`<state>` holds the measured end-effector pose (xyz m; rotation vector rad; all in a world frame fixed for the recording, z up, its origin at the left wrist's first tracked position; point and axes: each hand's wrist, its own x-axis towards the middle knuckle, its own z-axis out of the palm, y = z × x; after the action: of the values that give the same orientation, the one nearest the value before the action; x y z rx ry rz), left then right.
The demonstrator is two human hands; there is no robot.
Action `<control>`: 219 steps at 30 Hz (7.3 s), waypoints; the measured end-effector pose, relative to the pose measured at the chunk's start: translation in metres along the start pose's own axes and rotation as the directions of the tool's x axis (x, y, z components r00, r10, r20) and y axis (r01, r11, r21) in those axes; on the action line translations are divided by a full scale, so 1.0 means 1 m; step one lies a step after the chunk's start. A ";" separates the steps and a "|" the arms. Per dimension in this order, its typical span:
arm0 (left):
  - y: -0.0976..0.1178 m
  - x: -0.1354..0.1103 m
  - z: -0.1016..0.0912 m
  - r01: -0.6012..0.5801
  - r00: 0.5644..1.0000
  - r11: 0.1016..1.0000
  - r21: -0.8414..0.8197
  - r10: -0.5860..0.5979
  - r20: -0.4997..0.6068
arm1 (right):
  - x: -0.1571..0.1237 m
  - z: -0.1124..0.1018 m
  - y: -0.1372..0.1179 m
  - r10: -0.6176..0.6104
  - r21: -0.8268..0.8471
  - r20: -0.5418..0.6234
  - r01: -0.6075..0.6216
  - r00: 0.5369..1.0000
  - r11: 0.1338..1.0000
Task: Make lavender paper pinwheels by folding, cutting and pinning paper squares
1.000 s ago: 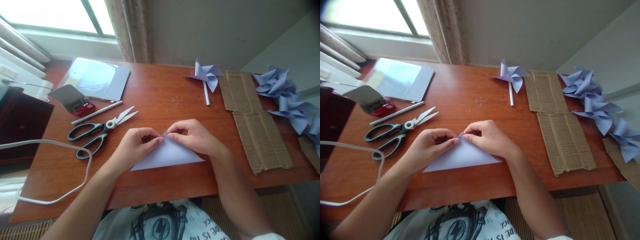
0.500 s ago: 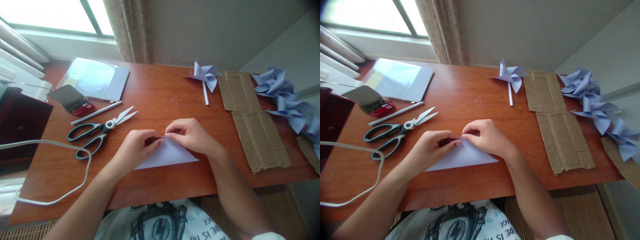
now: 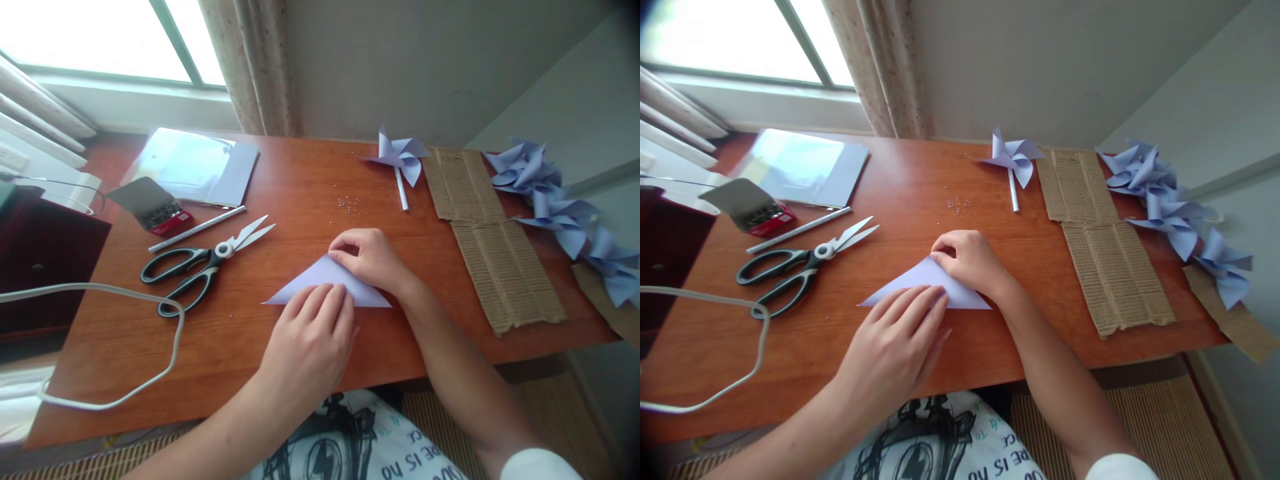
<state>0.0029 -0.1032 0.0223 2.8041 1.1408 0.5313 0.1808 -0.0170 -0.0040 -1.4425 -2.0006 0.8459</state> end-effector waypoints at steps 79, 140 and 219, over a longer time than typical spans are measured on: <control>0.013 0.010 0.023 0.170 0.951 0.985 0.013 -0.167 0.260 | 0.000 0.002 0.010 -0.116 -0.212 0.025 0.119 0.993 0.970; 0.014 0.009 0.023 0.167 0.953 0.985 0.036 -0.171 0.252 | 0.002 0.007 0.015 -0.110 -0.272 0.027 0.113 0.994 0.956; 0.023 -0.030 0.039 0.127 0.962 0.987 -0.096 -0.098 0.256 | -0.132 0.026 -0.010 -0.114 -0.410 -0.309 -0.024 0.944 0.912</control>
<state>0.0116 -0.1382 -0.0186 2.5993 1.1681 0.2150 0.1947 -0.1499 -0.0213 -1.6251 -2.0108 0.1408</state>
